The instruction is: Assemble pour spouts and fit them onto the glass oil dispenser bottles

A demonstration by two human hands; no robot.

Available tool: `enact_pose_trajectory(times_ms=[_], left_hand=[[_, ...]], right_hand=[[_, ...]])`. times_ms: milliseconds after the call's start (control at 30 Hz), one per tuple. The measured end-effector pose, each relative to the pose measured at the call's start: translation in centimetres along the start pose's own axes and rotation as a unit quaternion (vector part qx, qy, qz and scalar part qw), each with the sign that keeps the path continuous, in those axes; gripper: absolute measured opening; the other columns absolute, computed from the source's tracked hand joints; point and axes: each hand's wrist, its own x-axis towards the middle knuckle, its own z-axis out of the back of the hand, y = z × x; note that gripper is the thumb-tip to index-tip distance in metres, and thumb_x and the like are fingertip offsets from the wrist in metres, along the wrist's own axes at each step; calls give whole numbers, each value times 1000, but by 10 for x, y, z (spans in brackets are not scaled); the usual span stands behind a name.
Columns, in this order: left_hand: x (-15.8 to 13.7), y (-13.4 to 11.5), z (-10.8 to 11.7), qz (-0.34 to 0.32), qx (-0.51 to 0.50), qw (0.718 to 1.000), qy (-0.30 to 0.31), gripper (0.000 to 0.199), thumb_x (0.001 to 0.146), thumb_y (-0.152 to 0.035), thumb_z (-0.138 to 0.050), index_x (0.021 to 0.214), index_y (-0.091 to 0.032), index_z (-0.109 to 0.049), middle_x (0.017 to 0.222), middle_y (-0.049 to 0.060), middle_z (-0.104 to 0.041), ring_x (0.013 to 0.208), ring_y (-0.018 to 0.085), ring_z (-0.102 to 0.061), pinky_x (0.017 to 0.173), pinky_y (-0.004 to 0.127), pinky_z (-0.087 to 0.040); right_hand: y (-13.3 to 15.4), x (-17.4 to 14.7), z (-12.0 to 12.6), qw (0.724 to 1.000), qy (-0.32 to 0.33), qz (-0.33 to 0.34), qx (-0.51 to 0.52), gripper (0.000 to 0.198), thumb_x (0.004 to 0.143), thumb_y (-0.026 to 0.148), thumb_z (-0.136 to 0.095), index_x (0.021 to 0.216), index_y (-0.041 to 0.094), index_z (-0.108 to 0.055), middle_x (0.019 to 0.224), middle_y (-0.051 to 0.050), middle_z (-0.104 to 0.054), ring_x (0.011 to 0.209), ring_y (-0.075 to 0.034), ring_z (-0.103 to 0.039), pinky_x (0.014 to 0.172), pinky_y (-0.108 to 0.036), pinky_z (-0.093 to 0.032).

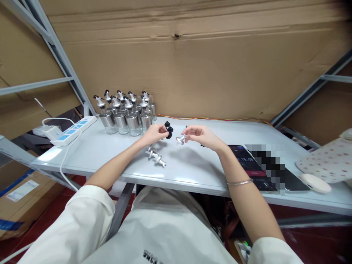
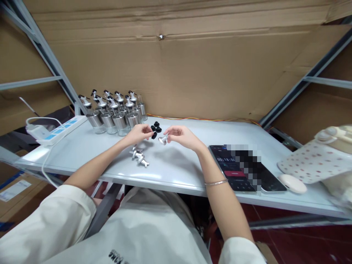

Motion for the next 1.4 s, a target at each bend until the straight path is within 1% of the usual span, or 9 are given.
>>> enact_pose_trajectory(times_ms=[100,233,367,500,767,933,1100,1267,1400], left_hand=[[-2,-9,-1,21,-177,983,37,13,74,-26,-57,75,-13,-56,64,2,-65,56,11,-60,62,24,-40],[-4,-14,0,22,-255,966,41,19,74,-30,-61,78,-13,-56,67,2,-68,59,10,-63,61,22,-38],[-5,-16,-1,21,-272,961,35,20,71,-30,-65,78,-12,-57,66,2,-68,62,12,-64,63,23,-39],[-7,-17,-2,10,-279,959,38,20,72,-29,-66,77,-12,-57,65,3,-68,61,12,-64,64,24,-40],[-10,-17,-9,-10,-300,951,76,27,71,-34,-69,79,-12,-57,67,2,-68,62,12,-66,66,25,-43],[-13,-20,-13,-22,-322,941,102,35,70,-41,-71,82,-12,-57,70,3,-68,64,13,-66,69,28,-45],[-16,-19,-14,-22,-359,925,125,41,61,-33,-80,89,-11,-59,80,4,-70,71,14,-67,77,30,-47],[-15,-17,-15,-19,-382,916,121,41,57,-29,-82,88,-11,-60,82,5,-70,73,14,-67,80,33,-49],[-17,-19,-17,-25,-378,921,91,37,60,-29,-80,86,-12,-60,80,4,-70,71,14,-67,80,34,-49]], right_hand=[[1,0,3,1000,-27,6,6,21,66,28,-71,79,18,-59,62,0,-65,64,-15,-61,70,-33,-45],[2,-1,6,998,-52,21,16,27,65,33,-74,78,19,-57,61,0,-66,63,-16,-61,70,-34,-45],[3,-2,7,997,-55,38,39,32,64,40,-76,77,19,-55,61,0,-66,63,-16,-61,71,-35,-46],[5,-3,7,998,-39,38,42,34,64,43,-77,77,19,-55,63,-1,-66,64,-16,-62,73,-36,-46],[6,-6,5,1000,6,13,28,32,68,41,-74,79,19,-54,69,-3,-69,72,-17,-64,73,-35,-46],[7,-5,3,1000,-4,-8,2,30,65,39,-76,76,18,-57,67,-2,-67,67,-15,-62,68,-31,-46],[8,-6,3,1000,-13,-14,-16,28,65,38,-76,76,16,-61,66,-2,-67,66,-15,-62,67,-30,-45],[8,-7,4,999,9,-23,-25,27,65,37,-76,77,16,-63,68,-3,-68,67,-14,-62,67,-30,-45],[8,-6,2,1000,6,-8,6,28,63,38,-77,71,16,-60,69,-4,-69,68,-15,-63,67,-30,-46]])
